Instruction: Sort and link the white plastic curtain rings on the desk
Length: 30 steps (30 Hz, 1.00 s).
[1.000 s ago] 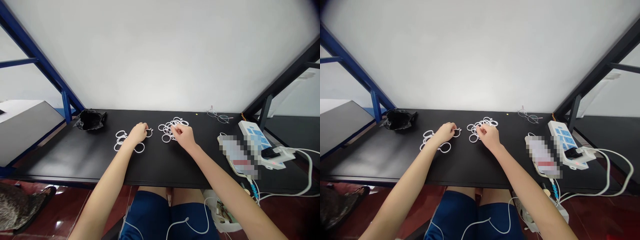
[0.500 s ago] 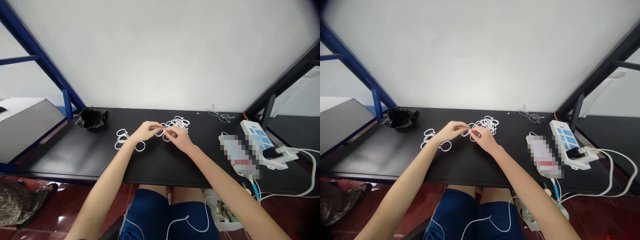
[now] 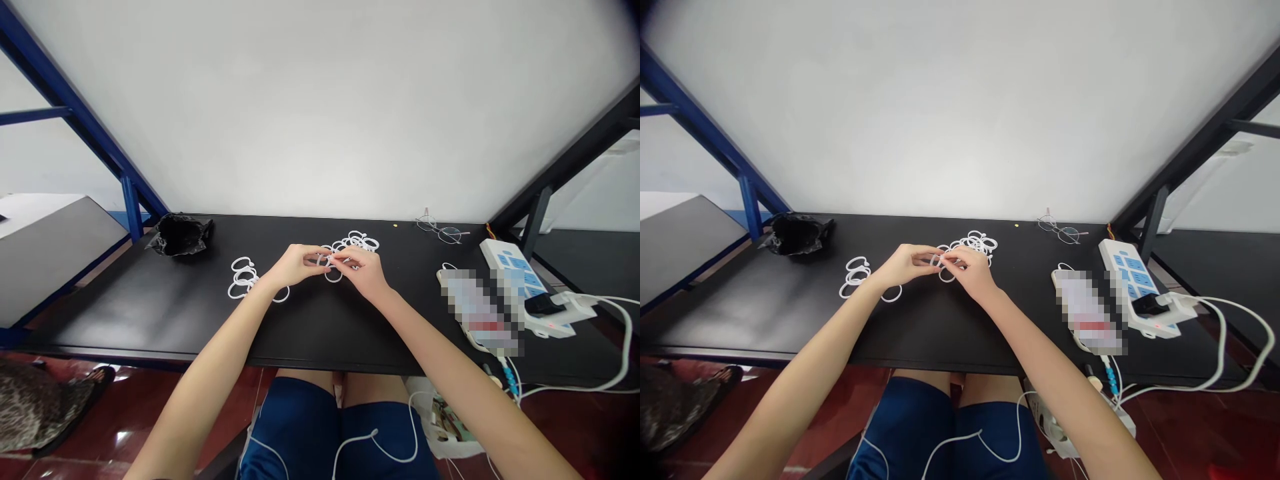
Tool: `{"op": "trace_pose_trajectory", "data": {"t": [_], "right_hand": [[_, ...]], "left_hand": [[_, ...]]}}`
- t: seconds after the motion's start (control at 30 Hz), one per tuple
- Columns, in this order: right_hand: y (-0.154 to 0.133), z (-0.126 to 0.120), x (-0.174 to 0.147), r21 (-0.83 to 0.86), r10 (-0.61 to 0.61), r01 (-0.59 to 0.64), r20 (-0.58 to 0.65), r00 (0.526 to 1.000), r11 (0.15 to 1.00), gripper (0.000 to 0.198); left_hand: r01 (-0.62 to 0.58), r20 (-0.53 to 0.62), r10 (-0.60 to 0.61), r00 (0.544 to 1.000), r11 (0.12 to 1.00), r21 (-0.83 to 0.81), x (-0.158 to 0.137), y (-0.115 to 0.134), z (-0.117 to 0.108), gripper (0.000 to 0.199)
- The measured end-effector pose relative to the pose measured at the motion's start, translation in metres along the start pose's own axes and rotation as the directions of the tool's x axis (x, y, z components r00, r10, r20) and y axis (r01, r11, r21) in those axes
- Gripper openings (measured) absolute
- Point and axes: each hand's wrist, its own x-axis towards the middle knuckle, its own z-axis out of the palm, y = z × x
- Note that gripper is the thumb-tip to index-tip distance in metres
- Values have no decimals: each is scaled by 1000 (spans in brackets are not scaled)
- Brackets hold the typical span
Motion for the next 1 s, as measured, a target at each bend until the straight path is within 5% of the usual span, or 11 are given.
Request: {"op": "trace_pose_trajectory", "data": {"t": [0.77, 1.0], "right_hand": [[9, 2, -1, -108, -59, 66, 59, 997, 992, 12], [17, -12, 4, -278, 36, -28, 21, 999, 960, 10]], "left_hand": [[31, -14, -31, 999, 999, 20, 4, -14, 6, 42], [51, -98, -25, 995, 960, 277, 3, -13, -7, 47]]}}
